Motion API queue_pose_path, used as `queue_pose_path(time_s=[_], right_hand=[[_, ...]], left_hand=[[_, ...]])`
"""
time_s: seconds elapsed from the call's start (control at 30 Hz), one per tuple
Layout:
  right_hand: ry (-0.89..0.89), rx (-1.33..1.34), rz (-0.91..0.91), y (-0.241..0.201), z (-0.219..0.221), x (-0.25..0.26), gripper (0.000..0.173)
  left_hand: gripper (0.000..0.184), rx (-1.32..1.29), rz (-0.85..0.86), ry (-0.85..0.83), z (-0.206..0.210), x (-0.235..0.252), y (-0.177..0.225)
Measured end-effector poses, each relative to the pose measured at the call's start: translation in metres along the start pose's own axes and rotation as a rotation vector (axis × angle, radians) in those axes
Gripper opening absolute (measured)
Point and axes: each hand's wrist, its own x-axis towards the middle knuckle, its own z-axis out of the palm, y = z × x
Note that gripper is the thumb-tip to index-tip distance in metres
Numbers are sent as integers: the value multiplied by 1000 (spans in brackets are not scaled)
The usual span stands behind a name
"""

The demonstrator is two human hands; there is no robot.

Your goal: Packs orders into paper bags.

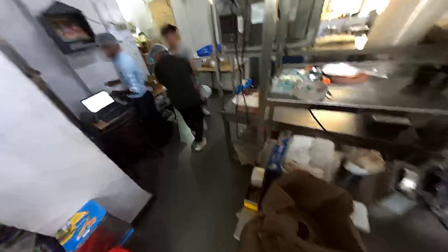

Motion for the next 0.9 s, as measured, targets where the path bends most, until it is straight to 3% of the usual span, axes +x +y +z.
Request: queue_pose_path(time_s=[0.03, 0.1, 0.17, 0.23, 0.33, 0.43, 0.57, 0.7, 0.8, 0.9], right_hand=[[67, -107, 4, 4, 14, -3, 83], [210, -194, -63, 7, 18, 13, 36], [204, -129, -77, -7, 7, 38, 22], [108, -98, -69, -12, -6, 55, 22], [-111, -44, 5, -14, -22, 70, 34], [-192, -83, -169, -13, -29, 91, 28], [-104, 63, -374, -16, -47, 92, 17], [-217, 182, -410, -22, -102, 96, 23], [-265, 199, -408, -4, -126, 112, 19], [-527, 161, -289, 14, -135, 120, 43]], left_hand=[[57, 4, -5, -4, -2, 3, 9], [39, 2, 95, 40, -2, 22, 21], [25, 5, 227, 72, -7, 49, 24], [23, 3, 298, 14, -12, 67, 24], [25, -67, 272, -110, -12, 74, 34], [20, -138, 351, -81, -8, 81, 45], [10, -132, 454, 93, 8, 63, 89], [12, -78, 484, 350, 57, 32, 120], [13, -87, 432, 522, 94, 24, 124], [15, -191, 319, 589, 119, 18, 111]])
